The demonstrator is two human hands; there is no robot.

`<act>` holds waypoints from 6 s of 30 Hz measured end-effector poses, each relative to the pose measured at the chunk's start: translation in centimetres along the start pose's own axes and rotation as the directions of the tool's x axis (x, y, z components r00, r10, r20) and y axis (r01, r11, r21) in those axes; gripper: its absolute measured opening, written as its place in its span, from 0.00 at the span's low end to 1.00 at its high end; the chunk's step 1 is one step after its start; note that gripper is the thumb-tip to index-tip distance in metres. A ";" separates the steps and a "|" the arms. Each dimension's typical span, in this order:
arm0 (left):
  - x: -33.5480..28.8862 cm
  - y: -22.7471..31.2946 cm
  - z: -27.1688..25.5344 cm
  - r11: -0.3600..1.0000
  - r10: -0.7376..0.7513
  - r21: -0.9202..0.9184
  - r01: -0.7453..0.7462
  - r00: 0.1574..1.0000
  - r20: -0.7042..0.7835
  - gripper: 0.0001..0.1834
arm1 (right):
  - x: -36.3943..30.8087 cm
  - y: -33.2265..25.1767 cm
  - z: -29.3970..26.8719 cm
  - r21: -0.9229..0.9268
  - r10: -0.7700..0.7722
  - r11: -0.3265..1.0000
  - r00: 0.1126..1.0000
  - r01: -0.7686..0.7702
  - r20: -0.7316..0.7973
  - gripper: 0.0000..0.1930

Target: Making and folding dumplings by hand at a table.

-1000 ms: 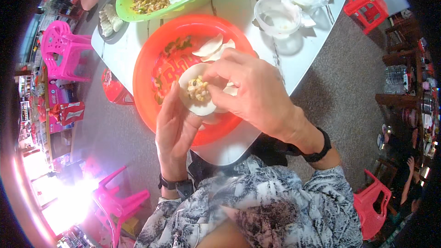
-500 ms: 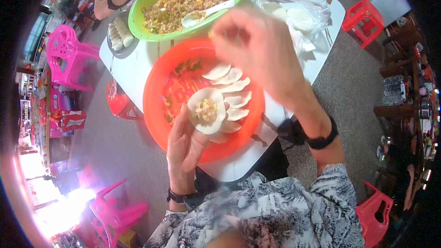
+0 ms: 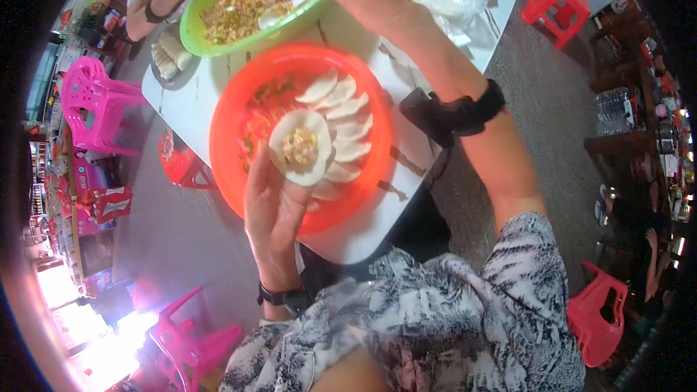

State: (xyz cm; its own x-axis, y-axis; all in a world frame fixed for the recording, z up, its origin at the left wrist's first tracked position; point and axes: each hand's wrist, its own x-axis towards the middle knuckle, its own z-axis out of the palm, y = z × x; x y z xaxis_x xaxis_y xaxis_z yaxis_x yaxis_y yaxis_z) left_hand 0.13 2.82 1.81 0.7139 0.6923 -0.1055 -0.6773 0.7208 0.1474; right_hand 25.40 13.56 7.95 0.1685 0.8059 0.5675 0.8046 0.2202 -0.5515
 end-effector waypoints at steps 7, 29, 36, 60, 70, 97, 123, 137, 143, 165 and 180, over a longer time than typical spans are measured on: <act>0.8 -0.7 1.1 0.995 0.051 0.087 -0.040 0.990 -0.135 0.29 | -10.8 -5.6 -5.0 0.316 0.044 0.938 0.952 -0.144 0.303 0.07; 3.0 -5.6 1.0 0.977 -0.201 0.070 0.203 0.979 -0.047 0.25 | -17.2 -5.2 -6.9 0.168 0.093 0.977 0.975 -0.128 0.203 0.15; 3.2 -4.8 2.1 0.954 -0.181 0.201 0.221 0.963 -0.198 0.23 | -17.8 -4.0 -9.4 0.161 -0.073 0.987 0.956 0.027 0.284 0.17; 2.9 -4.2 1.4 0.989 -0.062 -0.140 0.044 0.990 -0.125 0.31 | -11.8 6.3 -5.3 -0.367 -0.099 0.910 0.960 0.194 0.263 0.26; 3.1 -3.9 1.3 0.993 -0.038 -0.113 0.024 0.992 -0.120 0.30 | -11.5 6.1 -4.9 -0.435 -0.009 0.890 0.959 0.136 0.283 0.29; 3.1 -4.3 0.9 0.998 0.023 0.069 -0.013 0.987 -0.156 0.28 | -13.8 -2.9 -6.5 -0.132 -0.231 0.943 0.885 0.306 0.404 0.24; 3.1 -3.2 0.7 0.995 0.049 0.090 -0.042 0.996 -0.078 0.28 | -15.8 -4.5 -7.2 -0.059 -0.220 0.960 0.866 0.274 0.449 0.23; 3.6 -3.6 0.8 0.998 0.052 0.025 -0.049 0.989 -0.137 0.29 | -13.9 -0.2 -7.2 -0.193 -0.093 0.969 0.953 0.152 0.287 0.18; 3.3 -3.9 1.6 0.998 0.039 0.057 -0.028 0.978 -0.205 0.29 | -13.1 6.6 -5.0 -0.336 0.042 0.942 0.991 0.003 0.124 0.21; 4.0 -3.9 1.0 0.992 0.122 0.064 -0.110 0.966 -0.229 0.25 | -16.7 -3.7 -5.7 -0.123 -0.137 0.973 0.917 0.195 0.374 0.26; 3.9 -4.7 1.3 0.988 0.144 0.079 -0.130 0.968 -0.207 0.28 | -18.9 -6.9 -4.9 -0.118 -0.091 0.981 0.907 0.152 0.411 0.26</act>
State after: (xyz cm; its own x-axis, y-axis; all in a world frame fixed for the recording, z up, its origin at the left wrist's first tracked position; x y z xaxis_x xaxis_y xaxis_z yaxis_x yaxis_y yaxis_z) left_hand 6.36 2.11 2.01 0.5565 0.7807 -0.2843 -0.7483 0.6197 0.2369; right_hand 19.41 -5.88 4.00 -0.1543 0.9368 0.3141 0.8826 0.2736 -0.3824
